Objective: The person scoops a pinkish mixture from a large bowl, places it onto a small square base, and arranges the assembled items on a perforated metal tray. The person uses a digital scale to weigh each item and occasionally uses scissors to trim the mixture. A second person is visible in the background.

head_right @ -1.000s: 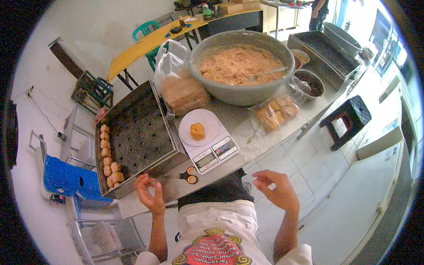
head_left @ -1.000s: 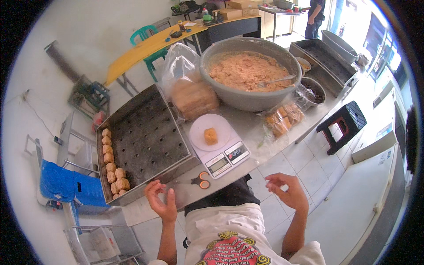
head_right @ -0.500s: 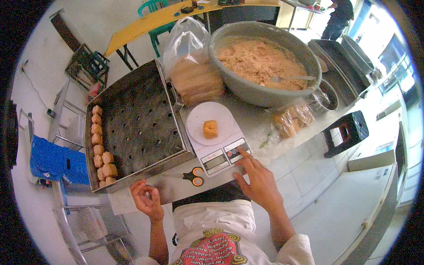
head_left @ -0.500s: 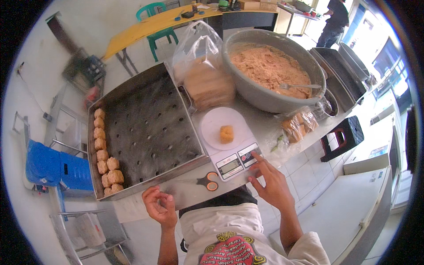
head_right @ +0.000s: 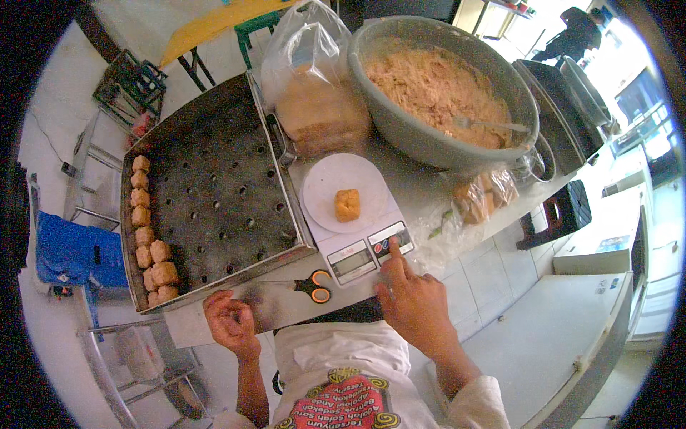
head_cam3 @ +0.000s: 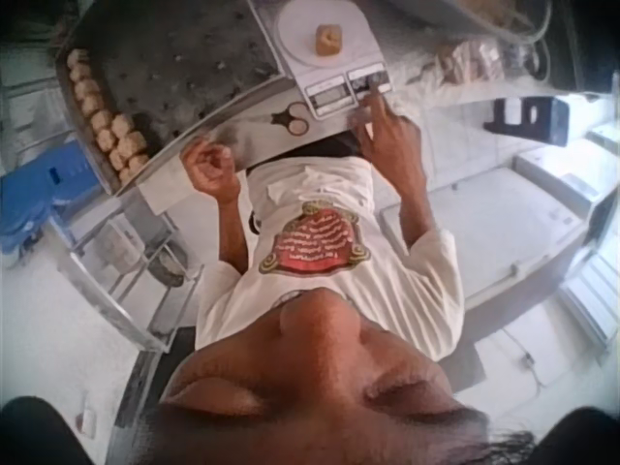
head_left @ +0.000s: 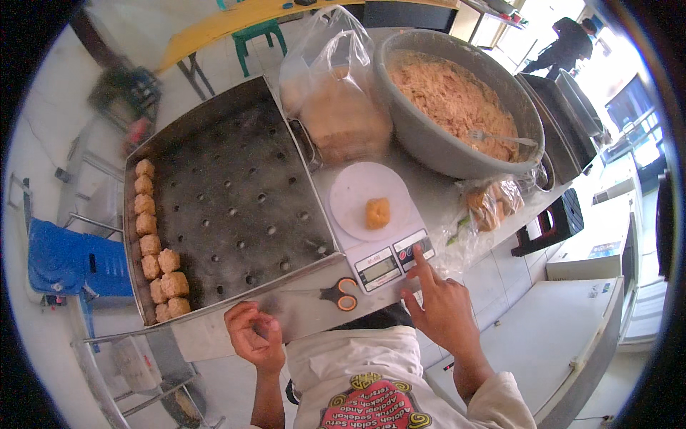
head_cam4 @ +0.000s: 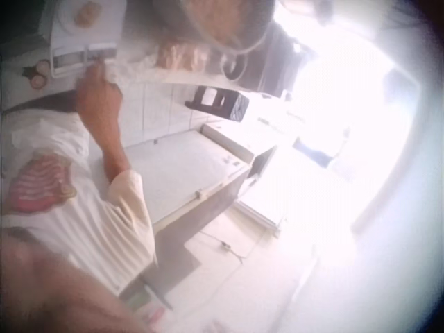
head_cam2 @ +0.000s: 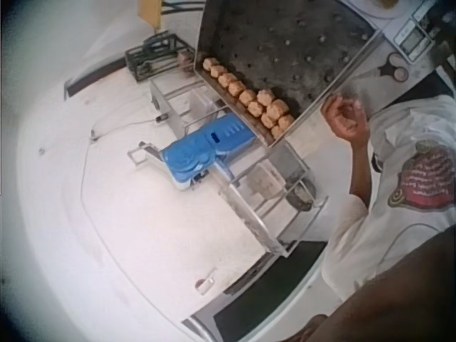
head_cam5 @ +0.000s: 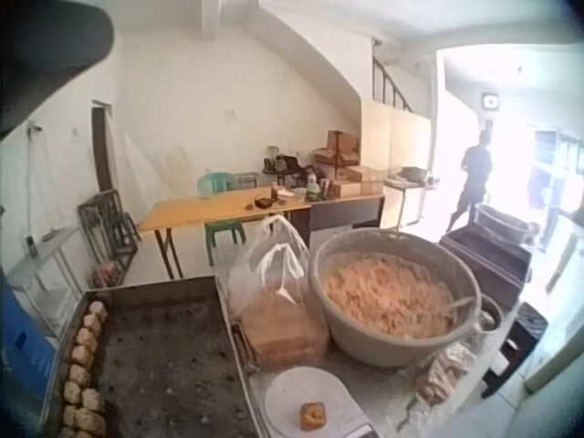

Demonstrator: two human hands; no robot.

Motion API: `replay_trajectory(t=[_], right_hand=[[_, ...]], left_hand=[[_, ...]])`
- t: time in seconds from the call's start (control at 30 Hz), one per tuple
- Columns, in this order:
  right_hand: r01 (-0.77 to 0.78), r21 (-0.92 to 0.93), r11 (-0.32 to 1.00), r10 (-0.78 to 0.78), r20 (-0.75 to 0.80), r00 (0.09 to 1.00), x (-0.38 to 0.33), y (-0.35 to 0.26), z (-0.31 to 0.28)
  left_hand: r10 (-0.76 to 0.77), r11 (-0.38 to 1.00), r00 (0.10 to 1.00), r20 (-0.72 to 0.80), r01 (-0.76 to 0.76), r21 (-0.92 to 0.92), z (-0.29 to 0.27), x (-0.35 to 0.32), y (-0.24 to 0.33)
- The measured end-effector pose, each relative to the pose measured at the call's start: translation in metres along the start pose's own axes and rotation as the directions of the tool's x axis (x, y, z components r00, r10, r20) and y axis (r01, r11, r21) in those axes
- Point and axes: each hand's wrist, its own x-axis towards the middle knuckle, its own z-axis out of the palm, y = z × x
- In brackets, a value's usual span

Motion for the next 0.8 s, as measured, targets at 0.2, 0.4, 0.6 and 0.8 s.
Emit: replay_trajectory(t=[0.2, 0.4, 0.6, 0.8], right_hand=[[0.024, 0.091, 0.996, -0.024, 0.004, 1.000, -0.002, 0.002, 0.002], [-0.002, 0.266, 0.964, -0.001, 0.010, 1.000, 0.001, 0.001, -0.004], [0.018, 0.337, 0.941, 0.016, -0.097, 0.995, 0.020, 0.000, -0.014], [0.346, 0.190, 0.919, -0.257, -0.375, 0.891, 0.105, -0.013, -0.024]], left_hand=[[-0.041, 0.998, 0.999, -0.002, 0.041, -0.046, 0.000, 0.000, 0.001], [-0.061, 0.998, 0.998, 0.035, 0.062, -0.003, -0.005, -0.003, 0.000], [-0.071, 0.997, 0.997, 0.040, 0.071, 0.006, -0.002, -0.001, 0.001], [-0.123, 0.992, 0.992, 0.008, 0.123, 0.006, -0.005, -0.004, 0.004]])
